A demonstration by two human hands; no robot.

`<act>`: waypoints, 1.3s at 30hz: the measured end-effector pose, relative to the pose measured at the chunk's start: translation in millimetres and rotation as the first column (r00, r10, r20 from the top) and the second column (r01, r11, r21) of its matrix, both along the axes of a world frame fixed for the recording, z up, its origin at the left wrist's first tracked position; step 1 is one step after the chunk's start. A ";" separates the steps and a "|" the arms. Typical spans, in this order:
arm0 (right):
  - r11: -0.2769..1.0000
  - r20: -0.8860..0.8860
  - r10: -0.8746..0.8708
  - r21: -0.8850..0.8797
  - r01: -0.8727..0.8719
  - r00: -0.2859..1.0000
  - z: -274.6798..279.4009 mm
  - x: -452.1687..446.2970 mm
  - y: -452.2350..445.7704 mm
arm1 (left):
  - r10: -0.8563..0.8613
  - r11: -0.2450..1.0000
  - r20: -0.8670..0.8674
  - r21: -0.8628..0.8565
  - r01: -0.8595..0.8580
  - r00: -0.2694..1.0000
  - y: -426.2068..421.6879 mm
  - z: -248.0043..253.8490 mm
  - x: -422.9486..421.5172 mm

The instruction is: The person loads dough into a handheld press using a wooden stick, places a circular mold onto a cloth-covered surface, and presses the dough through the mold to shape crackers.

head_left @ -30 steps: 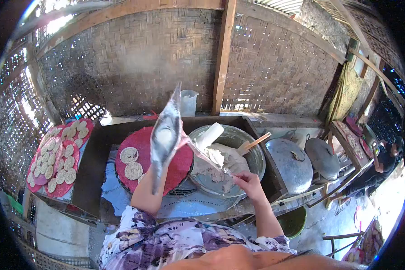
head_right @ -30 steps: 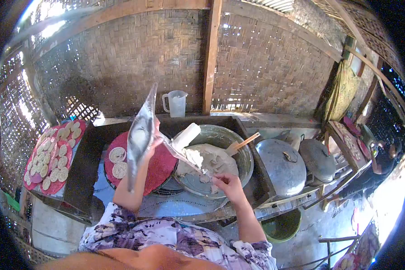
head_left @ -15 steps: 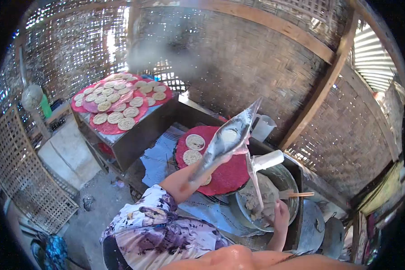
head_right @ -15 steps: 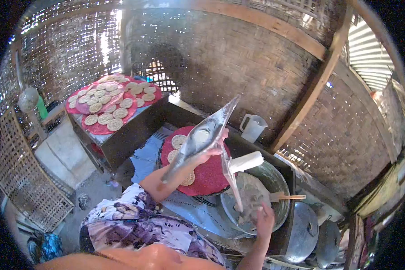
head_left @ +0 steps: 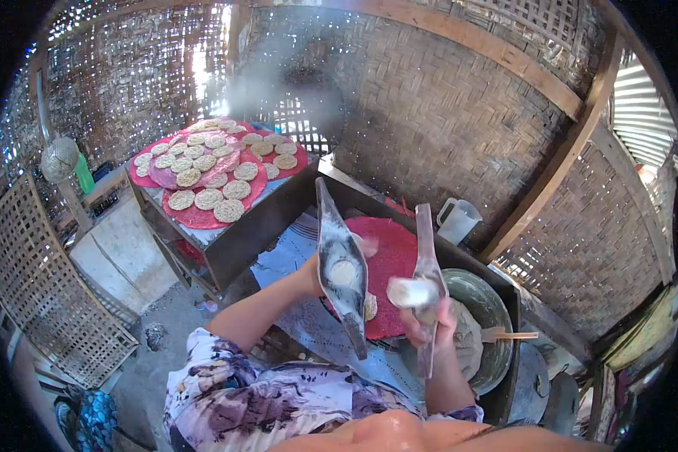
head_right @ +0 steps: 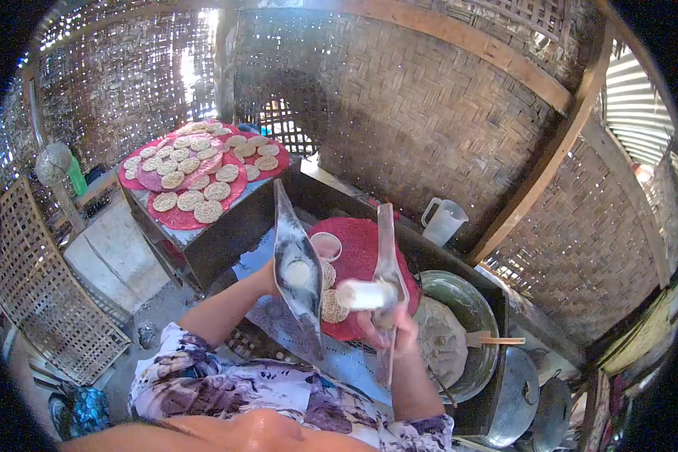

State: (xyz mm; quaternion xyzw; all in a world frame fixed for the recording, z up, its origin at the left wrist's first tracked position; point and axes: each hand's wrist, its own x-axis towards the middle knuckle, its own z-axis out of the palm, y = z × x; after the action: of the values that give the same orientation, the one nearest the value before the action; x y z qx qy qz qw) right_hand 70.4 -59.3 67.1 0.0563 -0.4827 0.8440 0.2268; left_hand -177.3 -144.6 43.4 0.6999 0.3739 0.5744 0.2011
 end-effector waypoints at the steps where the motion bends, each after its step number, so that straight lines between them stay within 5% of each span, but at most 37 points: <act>1: 0.998 0.130 0.062 -0.011 -0.061 0.990 5.5 -5.5 11.2 | 0.002 0.997 0.094 -0.082 0.006 0.996 -2.8 -3.6 -0.9; 3: 0.982 0.253 -0.161 0.142 0.128 0.954 28.7 -25.9 5.2 | 0.085 0.985 0.120 -0.160 -0.065 0.989 -7.3 -3.9 -3.0; 5: 0.831 0.124 -0.416 0.454 0.322 0.901 41.4 -46.2 -8.6 | 0.231 0.962 -0.009 -0.149 -0.229 0.973 -11.3 0.5 -4.5; 7: 0.506 -0.088 -0.535 0.764 0.402 0.840 45.4 -57.2 -4.4 | 0.487 0.865 -0.510 0.167 -0.474 0.709 -12.0 6.1 -14.1; 9: 0.004 -0.315 -0.475 0.933 0.361 0.822 49.4 -60.6 7.7 | 0.498 0.849 -0.571 0.165 -0.502 0.653 -5.4 4.2 -15.9; 10: -0.114 -0.362 -0.470 0.929 0.351 0.805 57.2 -61.4 1.4 | 0.541 0.825 -0.592 0.232 -0.516 0.598 -3.6 3.4 -16.2; 11: -0.164 -0.363 -0.466 0.932 0.325 0.807 63.0 -62.0 -3.0 | 0.582 0.798 -0.607 0.299 -0.524 0.540 -1.0 2.4 -16.2; 18: -0.377 -0.435 -0.461 0.885 0.273 0.773 54.5 -63.1 -3.2 | 0.629 0.777 -0.427 0.380 -0.503 0.649 18.0 7.1 -22.6; 25: -0.352 -0.419 -0.465 0.896 0.271 0.780 54.2 -69.2 2.1 | 0.655 0.750 -0.377 0.437 -0.497 0.655 27.4 10.0 -28.3; 33: -0.277 -0.353 -0.527 0.931 0.237 0.773 30.8 -90.3 7.8 | 0.577 0.817 -0.453 0.316 -0.483 0.680 35.7 -1.6 -27.8; 37: -0.108 -0.161 -0.578 0.987 0.120 0.800 26.5 -104.0 34.4 | 0.610 0.790 -0.401 0.236 -0.566 0.684 60.0 -34.9 -39.6; 38: 0.195 0.033 -0.563 0.976 0.094 0.826 34.0 -108.4 43.0 | 0.465 0.883 -0.114 -0.009 -0.469 0.878 74.0 -43.2 -41.5; 39: 0.480 0.208 -0.494 0.875 0.066 0.844 43.3 -113.8 53.1 | 0.346 0.936 0.269 -0.160 -0.312 0.899 87.7 -50.2 -43.3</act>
State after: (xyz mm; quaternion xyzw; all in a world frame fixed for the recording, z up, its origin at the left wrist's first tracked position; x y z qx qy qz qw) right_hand -43.3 -6.1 110.4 -0.1132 -0.8673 0.4432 0.1962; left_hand -220.6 -56.9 -6.8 0.5213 0.4847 0.6752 0.1935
